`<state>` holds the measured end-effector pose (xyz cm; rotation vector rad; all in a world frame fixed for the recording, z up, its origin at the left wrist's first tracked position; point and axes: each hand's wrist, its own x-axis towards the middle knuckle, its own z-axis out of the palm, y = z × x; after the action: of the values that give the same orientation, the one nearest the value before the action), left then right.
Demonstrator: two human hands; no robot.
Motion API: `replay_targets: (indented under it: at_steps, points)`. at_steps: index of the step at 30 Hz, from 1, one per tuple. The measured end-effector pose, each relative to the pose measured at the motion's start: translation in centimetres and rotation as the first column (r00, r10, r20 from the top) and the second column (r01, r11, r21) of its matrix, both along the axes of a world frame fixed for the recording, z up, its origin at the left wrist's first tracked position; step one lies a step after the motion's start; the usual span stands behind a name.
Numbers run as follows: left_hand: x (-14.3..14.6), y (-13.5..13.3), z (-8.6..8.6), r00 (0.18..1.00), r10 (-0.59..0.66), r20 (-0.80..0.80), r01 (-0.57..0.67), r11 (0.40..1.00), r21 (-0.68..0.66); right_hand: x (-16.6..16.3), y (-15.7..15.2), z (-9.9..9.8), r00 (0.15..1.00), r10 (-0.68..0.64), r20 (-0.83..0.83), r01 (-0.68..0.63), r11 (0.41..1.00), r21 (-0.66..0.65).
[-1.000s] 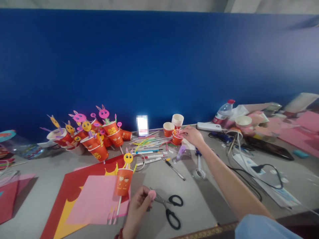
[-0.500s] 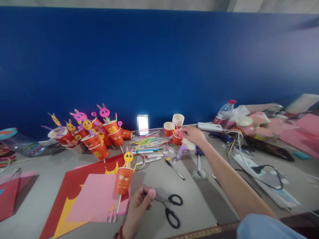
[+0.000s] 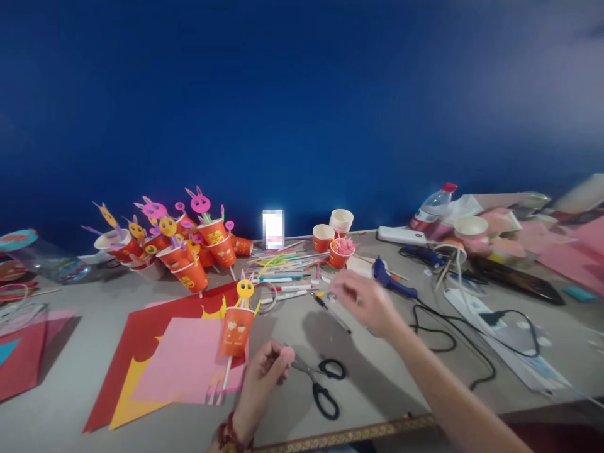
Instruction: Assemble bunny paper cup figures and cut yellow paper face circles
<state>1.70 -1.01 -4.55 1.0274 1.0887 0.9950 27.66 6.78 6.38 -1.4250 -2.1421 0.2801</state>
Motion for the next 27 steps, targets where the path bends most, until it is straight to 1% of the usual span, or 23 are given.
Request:
replay_targets:
  at_steps: [2, 3, 4, 5, 6, 9, 12, 15, 16, 18, 20, 23, 25, 26, 27]
  points:
    - [0.0, 0.0, 0.1, 1.0, 0.002, -0.006, -0.002, 1.0, 0.003, -2.3, -3.9, -2.2, 0.984, 0.176, 0.01, -0.175, 0.98, -0.091]
    - [0.1, 0.0, 0.2, 1.0, 0.003, -0.017, -0.003, 1.0, 0.004, -3.3, -5.5, -3.4, 0.961, 0.276, 0.011, -0.27, 0.948, -0.165]
    - [0.1, 0.0, 0.3, 0.999, 0.005, -0.032, -0.004, 1.0, 0.003, -4.1, -7.0, -4.6, 0.951, 0.31, 0.008, -0.299, 0.923, -0.242]
    - [0.1, 0.0, 0.5, 0.999, 0.006, -0.046, -0.006, 1.0, 0.001, -4.6, -8.2, -5.7, 0.953, 0.304, 0.0, -0.292, 0.913, -0.285]
    - [0.2, 0.0, 0.7, 0.998, 0.008, -0.057, -0.008, 1.0, -0.002, -5.0, -9.2, -6.6, 0.959, 0.282, -0.01, -0.273, 0.916, -0.294]
    - [0.3, 0.0, 1.1, 0.998, 0.019, -0.065, -0.02, 1.0, -0.017, -4.3, -10.7, -8.3, 0.976, 0.218, -0.015, -0.214, 0.941, -0.263]
    - [0.3, 0.0, 0.9, 0.998, 0.034, -0.059, -0.035, 0.999, -0.031, -1.7, -10.7, -8.8, 0.991, 0.132, 0.034, -0.124, 0.976, -0.179]
    - [0.3, 0.1, 0.6, 0.998, 0.034, -0.049, -0.036, 0.999, -0.022, 0.8, -10.1, -8.7, 0.997, 0.038, 0.074, -0.032, 0.996, -0.078]
    - [0.3, 0.1, 0.6, 0.998, 0.029, -0.051, -0.03, 0.999, -0.016, 1.0, -9.9, -8.6, 0.998, 0.019, 0.057, -0.016, 0.999, -0.048]
    - [0.6, 0.1, 0.7, 0.998, 0.011, -0.061, -0.011, 1.0, -0.006, 0.3, -9.6, -8.1, 0.999, 0.015, -0.046, -0.016, 0.999, -0.032]
    - [1.0, 0.1, 0.8, 0.998, -0.01, -0.061, 0.01, 1.0, -0.004, -2.0, -9.3, -7.6, 0.973, 0.031, -0.228, -0.056, 0.993, -0.106]
    - [1.6, 0.0, 0.8, 0.998, -0.036, -0.047, 0.037, 0.999, 0.02, -6.0, -8.5, -7.5, 0.873, -0.045, -0.486, -0.127, 0.941, -0.315]
    - [1.6, -0.2, 0.7, 0.997, -0.047, -0.054, 0.05, 0.998, 0.039, -7.8, -7.8, -7.7, 0.809, -0.094, -0.581, -0.179, 0.901, -0.395]
    - [1.4, -0.3, 0.7, 0.997, -0.048, -0.068, 0.052, 0.997, 0.051, -8.2, -7.4, -7.9, 0.796, -0.106, -0.596, -0.197, 0.885, -0.421]
    - [1.2, -0.4, 0.8, 0.994, -0.041, -0.097, 0.048, 0.997, 0.065, -8.3, -7.0, -8.0, 0.802, -0.108, -0.588, -0.203, 0.875, -0.439]
